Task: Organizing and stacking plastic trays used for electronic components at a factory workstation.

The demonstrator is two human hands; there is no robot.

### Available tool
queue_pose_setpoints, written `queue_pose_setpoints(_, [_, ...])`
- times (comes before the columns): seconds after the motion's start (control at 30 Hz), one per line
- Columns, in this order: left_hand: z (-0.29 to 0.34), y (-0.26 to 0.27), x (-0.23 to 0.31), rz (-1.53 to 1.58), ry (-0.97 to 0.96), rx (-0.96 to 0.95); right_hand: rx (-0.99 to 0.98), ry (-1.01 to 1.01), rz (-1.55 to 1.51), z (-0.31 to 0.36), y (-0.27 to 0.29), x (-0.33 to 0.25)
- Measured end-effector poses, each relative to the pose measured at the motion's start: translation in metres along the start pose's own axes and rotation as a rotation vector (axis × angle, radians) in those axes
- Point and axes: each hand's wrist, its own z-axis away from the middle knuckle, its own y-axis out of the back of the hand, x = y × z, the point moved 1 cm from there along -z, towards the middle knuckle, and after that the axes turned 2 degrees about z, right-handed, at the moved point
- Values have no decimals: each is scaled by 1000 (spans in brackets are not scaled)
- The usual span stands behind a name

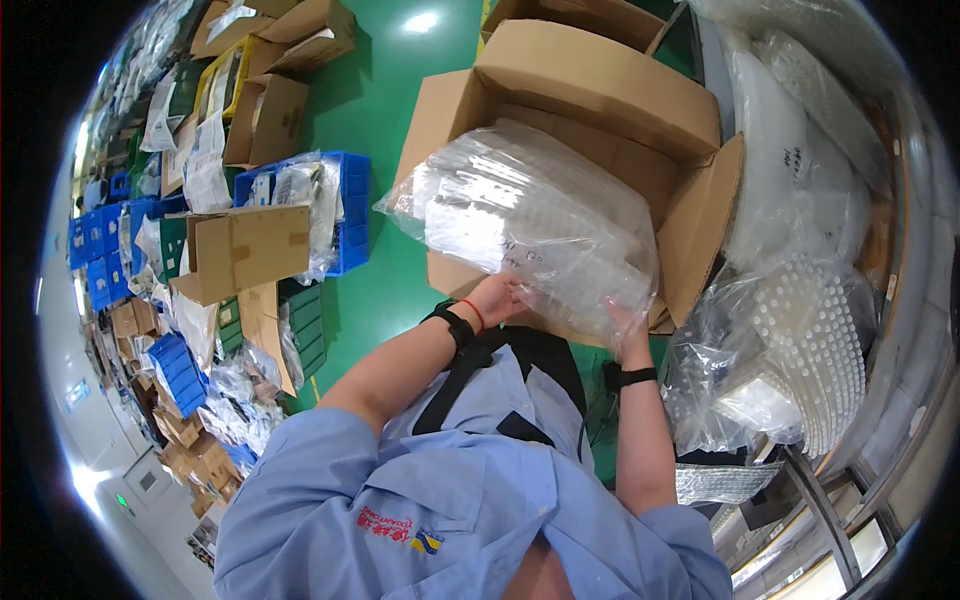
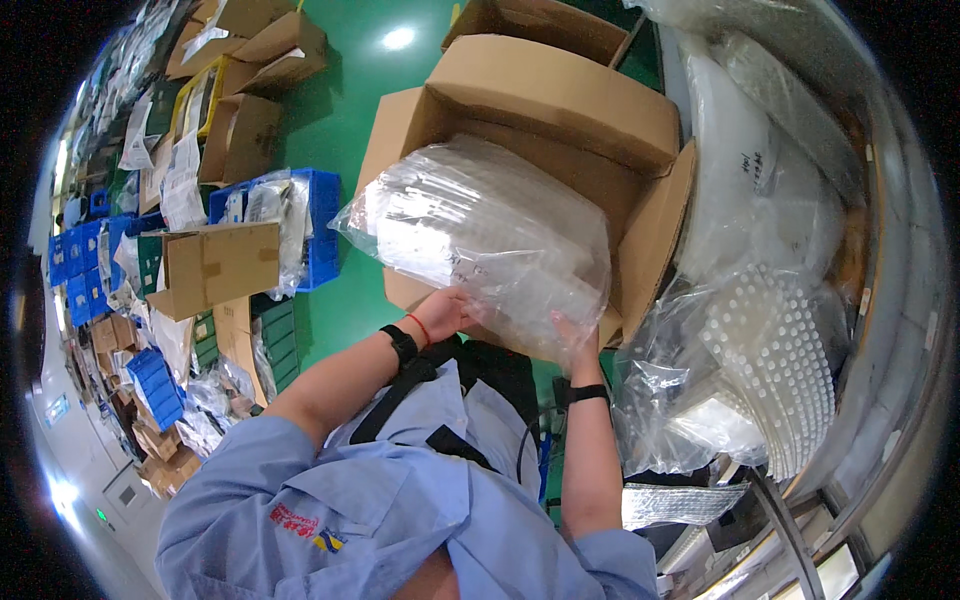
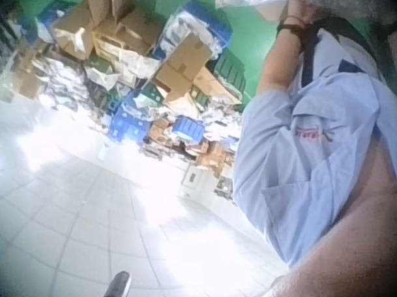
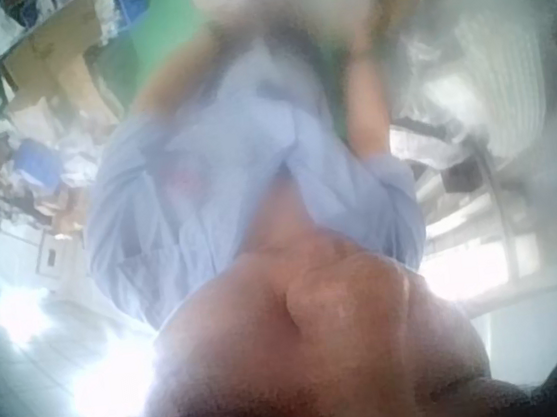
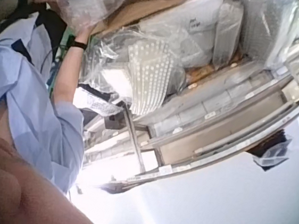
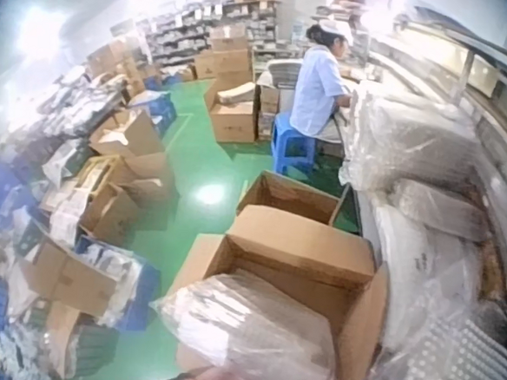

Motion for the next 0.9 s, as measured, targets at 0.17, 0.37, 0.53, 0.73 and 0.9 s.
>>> queue_pose_setpoints(0.17, [11, -6, 11, -311, 102, 152, -19, 60, 190, -1, 5, -2])
queue_pose_setpoints(0.37, [21, -14, 32, -739, 309, 170, 139, -53, 22, 12, 17, -6])
queue_pose_setpoints(0.53, [24, -25, 27, -751, 308, 154, 124, -2, 132, 13, 12, -17])
queue_pose_setpoints(0.73, [40, -89, 28, -1434, 482, -40, 174, 95, 222, 12, -3, -17])
queue_pose_setpoints(0.9, [37, -190, 17, -1804, -720, -648, 197, 150, 361, 5, 2, -5])
